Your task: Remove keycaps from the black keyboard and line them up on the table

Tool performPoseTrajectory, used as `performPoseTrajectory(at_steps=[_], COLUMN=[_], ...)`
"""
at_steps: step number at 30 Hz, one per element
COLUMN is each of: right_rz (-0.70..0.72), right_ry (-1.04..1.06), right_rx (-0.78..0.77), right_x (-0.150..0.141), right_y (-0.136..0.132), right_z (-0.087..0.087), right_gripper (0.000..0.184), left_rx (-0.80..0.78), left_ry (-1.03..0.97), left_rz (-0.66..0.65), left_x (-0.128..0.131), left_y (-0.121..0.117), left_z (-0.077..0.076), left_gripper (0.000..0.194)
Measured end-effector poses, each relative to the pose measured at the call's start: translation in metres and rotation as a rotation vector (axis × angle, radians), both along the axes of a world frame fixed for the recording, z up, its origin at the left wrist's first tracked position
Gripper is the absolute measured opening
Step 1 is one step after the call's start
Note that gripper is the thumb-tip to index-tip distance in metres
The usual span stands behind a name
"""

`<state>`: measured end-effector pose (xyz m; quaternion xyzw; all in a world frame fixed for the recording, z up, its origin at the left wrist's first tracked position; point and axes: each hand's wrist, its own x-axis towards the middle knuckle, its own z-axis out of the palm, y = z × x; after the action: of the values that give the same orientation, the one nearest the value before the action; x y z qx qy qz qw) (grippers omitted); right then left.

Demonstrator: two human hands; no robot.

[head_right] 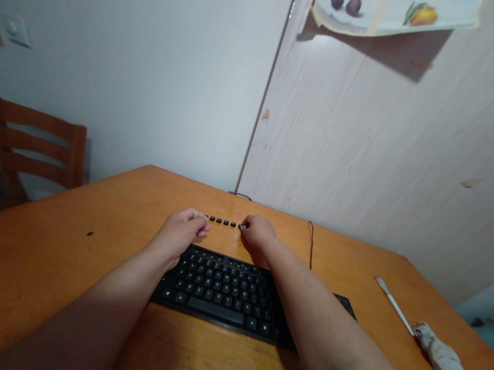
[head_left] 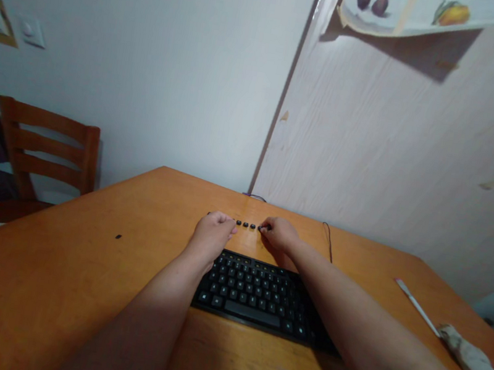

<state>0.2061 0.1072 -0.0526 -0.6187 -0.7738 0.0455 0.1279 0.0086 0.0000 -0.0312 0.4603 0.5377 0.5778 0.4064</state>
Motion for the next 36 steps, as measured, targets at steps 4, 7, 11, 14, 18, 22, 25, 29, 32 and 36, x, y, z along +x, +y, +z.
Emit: performPoseTrajectory(at_steps=[4, 7, 11, 14, 18, 22, 25, 29, 32, 36], right_rz=[-0.003, 0.000, -0.004, -0.001, 0.013, -0.015, -0.052, -0.039, -0.019, -0.032], right_ry=[0.019, 0.048, 0.096, 0.250, 0.631, 0.868, 0.970, 0.976, 0.911, 0.779], right_rx=[0.008, 0.016, 0.051, 0.123, 0.130, 0.026, -0.089, -0.117, -0.067, -0.036], right_x=[0.001, 0.003, 0.010, 0.018, 0.029, 0.037, 0.045, 0.054, 0.055, 0.052], right_y=[-0.001, -0.003, -0.008, -0.018, -0.044, -0.082, -0.107, -0.127, -0.132, -0.132], right_z=[-0.001, 0.000, 0.006, 0.013, 0.026, 0.039, 0.043, 0.036, 0.029, 0.024], right_gripper=[0.021, 0.022, 0.024, 0.025, 0.027, 0.018, 0.025, 0.031, 0.032, 0.028], left_rx=[0.011, 0.030, 0.000, -0.001, 0.022, 0.057, 0.078, 0.102, 0.099, 0.104], left_ry=[0.009, 0.015, 0.032, 0.053, 0.119, 0.172, 0.220, 0.250, 0.266, 0.338], left_rz=[0.000, -0.006, -0.008, -0.001, 0.003, -0.012, -0.019, -0.042, -0.059, -0.075], left_x=[0.000, -0.001, -0.001, -0.002, 0.000, 0.002, 0.003, 0.003, 0.003, 0.003], left_y=[0.001, 0.002, 0.005, 0.006, 0.006, 0.003, 0.003, 0.006, 0.008, 0.009], left_z=[-0.002, -0.003, -0.004, -0.004, -0.004, -0.004, -0.006, -0.014, -0.019, -0.021], left_gripper=[0.008, 0.009, 0.009, 0.009, 0.010, 0.010, 0.011, 0.014, 0.016, 0.018])
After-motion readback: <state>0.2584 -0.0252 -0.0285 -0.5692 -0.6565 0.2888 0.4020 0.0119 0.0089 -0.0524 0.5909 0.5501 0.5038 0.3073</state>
